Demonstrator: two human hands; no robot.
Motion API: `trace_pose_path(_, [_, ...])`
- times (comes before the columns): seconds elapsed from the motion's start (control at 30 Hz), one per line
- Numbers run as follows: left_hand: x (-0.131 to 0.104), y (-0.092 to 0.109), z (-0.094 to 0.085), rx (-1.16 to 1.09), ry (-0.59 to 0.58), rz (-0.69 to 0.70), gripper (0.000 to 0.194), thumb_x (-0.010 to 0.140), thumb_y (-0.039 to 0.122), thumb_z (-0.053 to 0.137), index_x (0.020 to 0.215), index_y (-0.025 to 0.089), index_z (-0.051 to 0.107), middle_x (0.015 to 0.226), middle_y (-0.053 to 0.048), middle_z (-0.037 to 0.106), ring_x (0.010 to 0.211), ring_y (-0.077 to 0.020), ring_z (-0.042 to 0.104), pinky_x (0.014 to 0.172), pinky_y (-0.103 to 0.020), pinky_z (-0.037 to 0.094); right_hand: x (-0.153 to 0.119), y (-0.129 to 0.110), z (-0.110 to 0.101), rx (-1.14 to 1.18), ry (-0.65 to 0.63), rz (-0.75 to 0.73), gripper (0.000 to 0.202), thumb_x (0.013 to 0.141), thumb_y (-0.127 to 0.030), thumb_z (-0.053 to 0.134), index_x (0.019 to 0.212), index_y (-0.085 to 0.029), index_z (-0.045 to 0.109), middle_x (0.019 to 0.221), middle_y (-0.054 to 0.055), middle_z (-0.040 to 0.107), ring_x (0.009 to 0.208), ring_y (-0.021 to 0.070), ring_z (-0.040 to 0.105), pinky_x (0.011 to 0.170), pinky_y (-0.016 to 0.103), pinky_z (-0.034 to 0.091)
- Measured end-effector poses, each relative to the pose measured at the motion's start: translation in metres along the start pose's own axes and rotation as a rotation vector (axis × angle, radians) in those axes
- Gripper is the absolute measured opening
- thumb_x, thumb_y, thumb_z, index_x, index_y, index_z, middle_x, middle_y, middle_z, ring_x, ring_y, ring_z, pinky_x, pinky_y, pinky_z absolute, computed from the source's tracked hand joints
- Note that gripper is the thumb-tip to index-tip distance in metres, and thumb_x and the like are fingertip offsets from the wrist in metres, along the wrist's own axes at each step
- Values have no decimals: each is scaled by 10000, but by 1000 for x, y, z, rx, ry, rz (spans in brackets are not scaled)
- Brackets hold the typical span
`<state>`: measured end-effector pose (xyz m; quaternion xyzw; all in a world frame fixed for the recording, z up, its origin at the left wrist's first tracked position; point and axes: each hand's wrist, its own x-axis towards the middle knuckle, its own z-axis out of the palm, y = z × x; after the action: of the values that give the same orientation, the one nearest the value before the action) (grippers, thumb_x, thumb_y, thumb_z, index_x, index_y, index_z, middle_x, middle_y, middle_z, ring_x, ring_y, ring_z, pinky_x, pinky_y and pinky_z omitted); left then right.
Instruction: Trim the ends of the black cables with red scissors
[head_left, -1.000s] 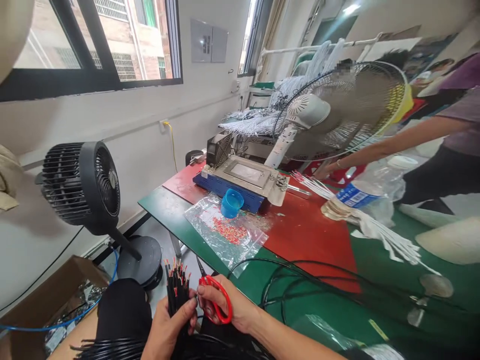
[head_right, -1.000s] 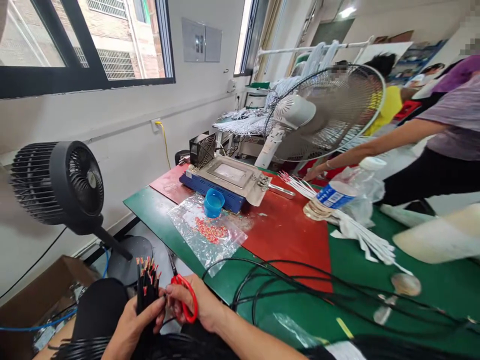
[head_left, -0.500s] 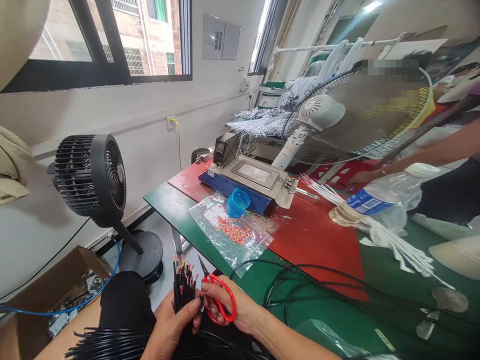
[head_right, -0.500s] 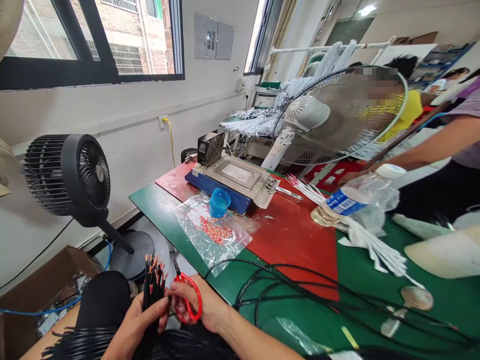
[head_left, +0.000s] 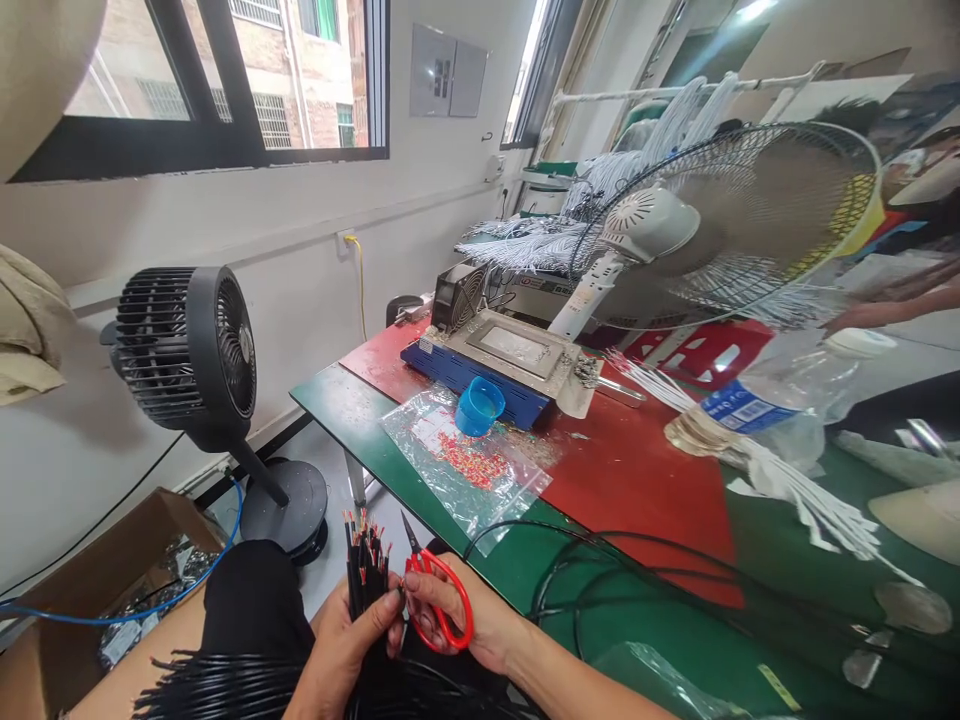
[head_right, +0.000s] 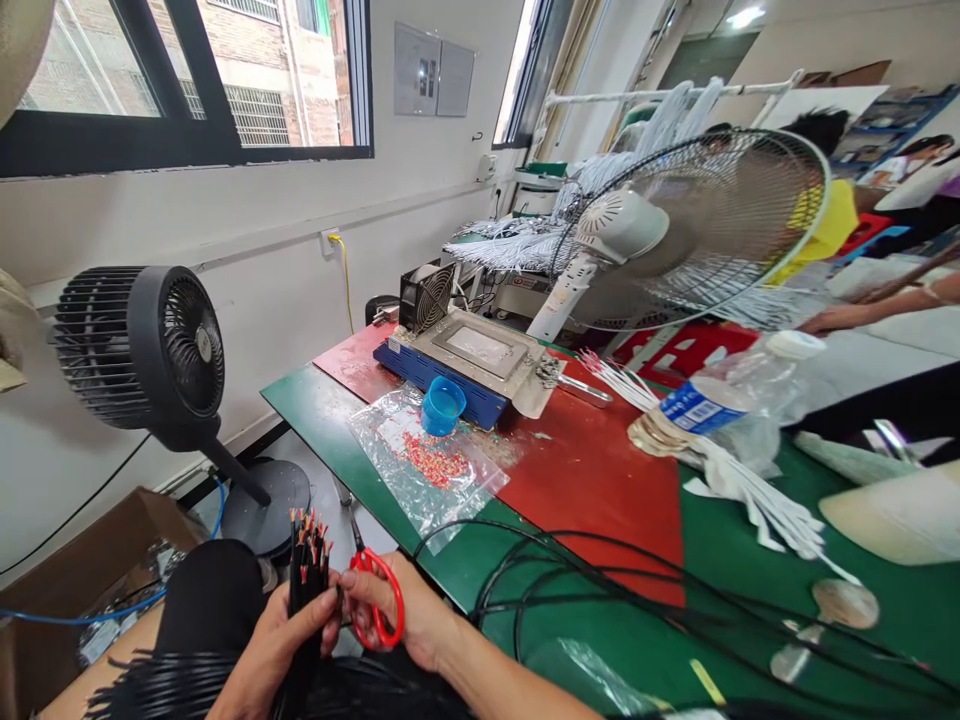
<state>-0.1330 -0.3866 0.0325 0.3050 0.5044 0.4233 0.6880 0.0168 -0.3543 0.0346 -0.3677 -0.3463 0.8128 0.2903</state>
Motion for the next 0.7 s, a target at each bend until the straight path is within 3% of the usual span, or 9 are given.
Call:
trace_pose_path(0.47, [2, -5, -1, -171, 60, -118, 448, 617, 419, 741, 893, 121, 552, 438, 15, 561, 414, -82, 460, 467, -198, 312, 0, 1, -1, -96, 24, -32, 480, 550, -545, 760, 563, -130, 520, 409, -47, 485, 337, 49, 408, 349, 172, 288])
trace_pose_path(0.7, [4, -8, -2, -193, 46, -104, 394, 630, 384, 738, 850, 130, 532, 432, 29, 540, 392, -63, 422, 441, -183, 287, 2, 2, -2, -32, 26, -33, 508, 647, -611, 653, 573, -116, 565, 398, -47, 466, 311, 45, 386, 312, 166, 250])
